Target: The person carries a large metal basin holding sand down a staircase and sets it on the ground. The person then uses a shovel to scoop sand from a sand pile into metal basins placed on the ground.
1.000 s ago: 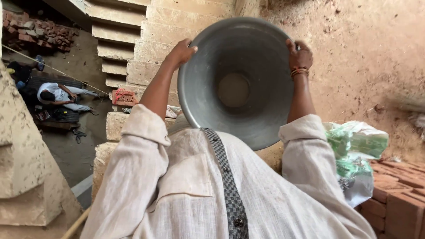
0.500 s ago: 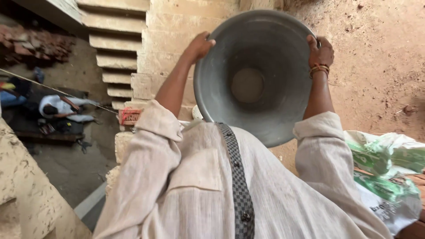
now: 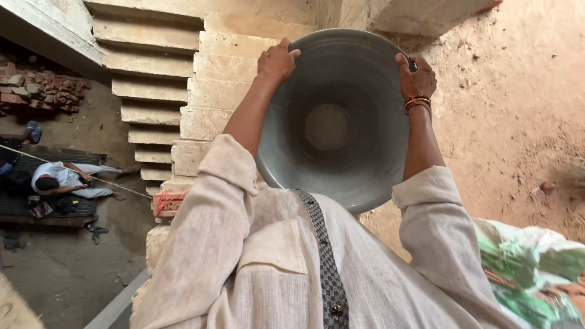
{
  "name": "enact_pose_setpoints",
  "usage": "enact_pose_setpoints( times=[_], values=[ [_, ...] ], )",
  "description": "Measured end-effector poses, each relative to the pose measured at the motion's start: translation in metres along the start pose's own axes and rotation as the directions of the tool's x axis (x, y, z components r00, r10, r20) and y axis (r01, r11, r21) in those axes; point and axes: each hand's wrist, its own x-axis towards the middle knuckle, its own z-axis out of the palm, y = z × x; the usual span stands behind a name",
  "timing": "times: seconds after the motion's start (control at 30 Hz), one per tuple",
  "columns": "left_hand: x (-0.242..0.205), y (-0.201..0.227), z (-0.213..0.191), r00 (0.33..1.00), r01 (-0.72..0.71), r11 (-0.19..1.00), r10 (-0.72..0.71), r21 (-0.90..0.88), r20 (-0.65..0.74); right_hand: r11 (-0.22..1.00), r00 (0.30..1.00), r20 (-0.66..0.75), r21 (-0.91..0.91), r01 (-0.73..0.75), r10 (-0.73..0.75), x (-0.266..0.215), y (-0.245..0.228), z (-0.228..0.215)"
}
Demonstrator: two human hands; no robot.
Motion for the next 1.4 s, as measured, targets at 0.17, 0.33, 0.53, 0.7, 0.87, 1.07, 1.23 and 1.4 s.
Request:
enact_pose_setpoints(
  times=[0.17, 0.33, 0.53, 0.7, 0.87, 1.07, 1.23, 1.4],
  values=[
    [0.063, -0.021, 0.018, 0.997, 0.037, 0.992, -0.028, 0.119, -0.078, 1.0, 1.0, 0.022, -0.017, 0.012, -0.012, 0.057, 0.01, 0.083],
    [0.11, -0.04, 0.036, 0.996, 0.087, 0.985, -0.088, 0.151, -0.006, 0.984, 0.977, -0.114, -0.03, 0.176, -0.178, 0.104, 0.044, 0.168],
    [0.132, -0.052, 0.001, 0.993, 0.115, 0.978, -0.106, 0.176, -0.056, 0.999, 0.992, 0.117, 0.012, 0.038, -0.039, 0.12, -0.02, 0.16],
    [0.159, -0.08, -0.004, 0.982, 0.189, 0.965, -0.181, 0.182, -0.059, 0.988, 0.986, 0.067, 0.034, 0.149, -0.151, 0.144, -0.026, 0.205],
    [0.187, -0.091, -0.011, 0.986, 0.152, 0.973, -0.137, 0.172, -0.098, 0.995, 0.988, 0.127, 0.071, 0.075, -0.084, 0.151, -0.062, 0.193],
    [0.25, -0.129, 0.014, 0.985, 0.157, 0.976, -0.143, 0.153, -0.098, 0.993, 0.993, 0.066, 0.071, 0.092, -0.096, 0.185, -0.08, 0.24],
    [0.306, -0.182, 0.042, 0.989, 0.133, 0.977, -0.121, 0.164, -0.081, 0.998, 0.991, 0.118, 0.037, 0.053, -0.057, 0.211, -0.066, 0.341],
    [0.318, -0.221, 0.045, 0.97, 0.242, 0.959, -0.241, 0.148, -0.027, 0.996, 0.974, 0.213, -0.037, 0.081, -0.072, 0.224, -0.1, 0.352]
  ],
)
